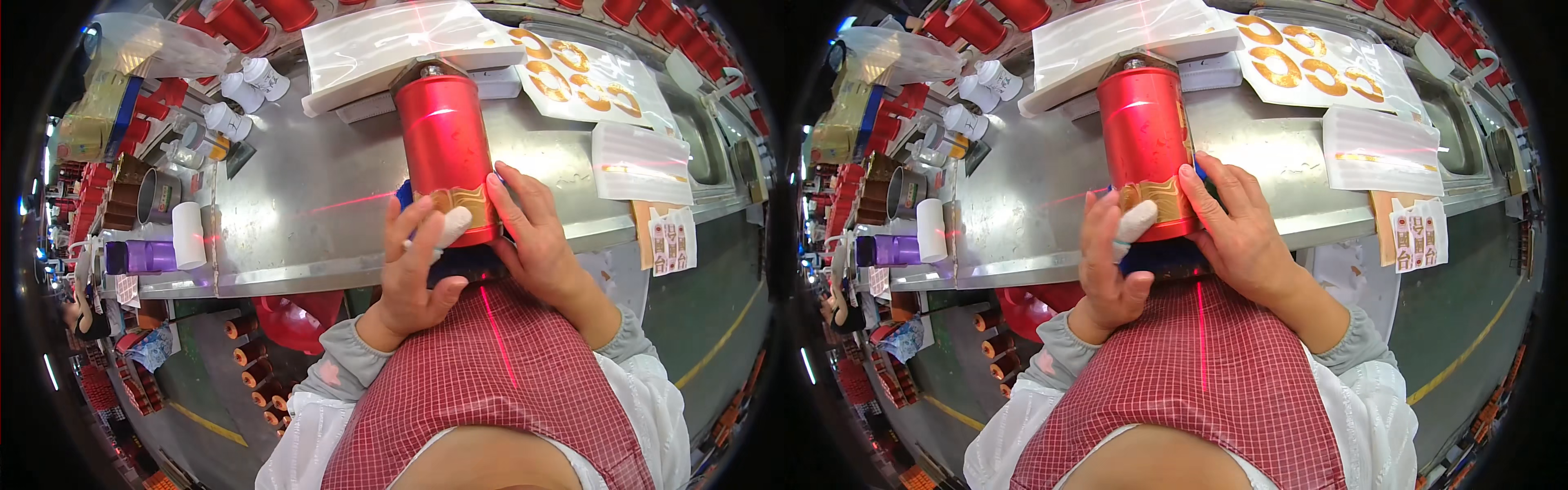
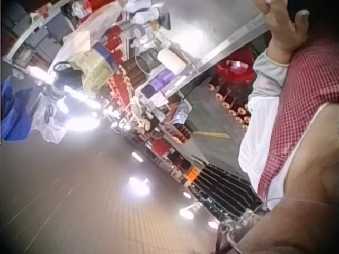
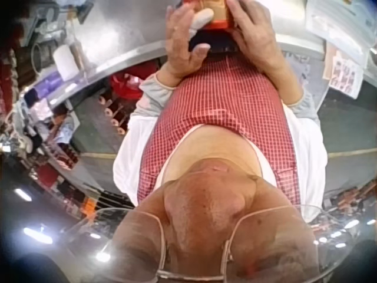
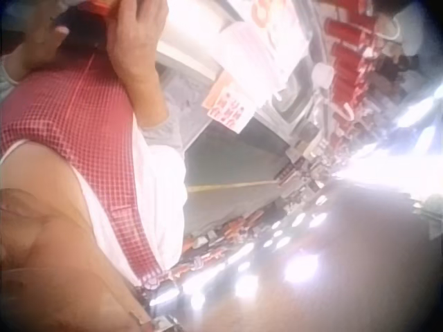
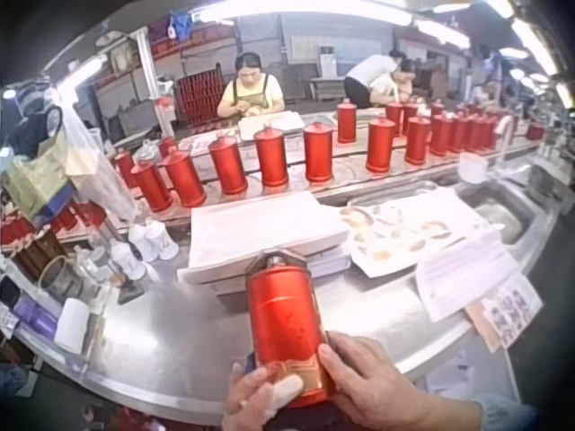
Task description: The person applies a gold decorative label to a red cylindrical tin using a green squeegee tool to smooth the surface. They then apply a smaller square sticker to the tin and press it down firmly. The person works at a stainless steel counter with stacks of red tins and sticker sheets nearby.
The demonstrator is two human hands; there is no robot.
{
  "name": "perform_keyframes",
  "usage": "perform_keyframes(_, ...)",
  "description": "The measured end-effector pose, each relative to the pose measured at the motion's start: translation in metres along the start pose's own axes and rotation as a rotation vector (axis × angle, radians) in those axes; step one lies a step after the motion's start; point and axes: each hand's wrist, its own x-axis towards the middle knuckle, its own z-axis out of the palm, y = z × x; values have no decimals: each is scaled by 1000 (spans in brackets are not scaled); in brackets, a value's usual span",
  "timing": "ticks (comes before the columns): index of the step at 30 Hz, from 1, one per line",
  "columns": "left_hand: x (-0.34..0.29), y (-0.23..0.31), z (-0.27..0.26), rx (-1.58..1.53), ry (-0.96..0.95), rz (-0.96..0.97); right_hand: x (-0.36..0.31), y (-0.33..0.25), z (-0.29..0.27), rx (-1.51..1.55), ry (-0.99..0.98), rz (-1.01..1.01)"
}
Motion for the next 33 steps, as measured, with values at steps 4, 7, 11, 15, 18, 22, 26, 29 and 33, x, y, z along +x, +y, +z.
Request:
perform_keyframes(4, -3, -8, -2, -53, 99, -230, -1, 2, 1, 23, -4, 3)
perform_keyframes(7, 2, -7, 1, 11, -50, -220, -1, 8, 3, 90, -27, -3)
perform_keyframes(11, 12, -12, -13, 66, -125, -150, -4, 24, -7, 178, -79, -3)
perform_keyframes(15, 28, -12, -24, 28, -194, -182, 4, 39, -34, 516, 3, 181)
perform_keyframes(18, 51, -10, -31, 9, -264, -145, 38, 29, -54, 692, -54, 331)
perform_keyframes(22, 65, -7, -28, 23, -257, -128, 82, 41, -58, 428, -149, 17)
perform_keyframes(26, 60, -17, -25, -98, -169, -155, 116, 53, -54, 476, -335, -86)
perform_keyframes(29, 57, -18, -26, -104, -127, -147, 133, 44, -59, 495, -497, -92)
perform_keyframes(33, 63, -16, -25, -71, -104, -55, 148, 45, -52, 621, -630, -80)
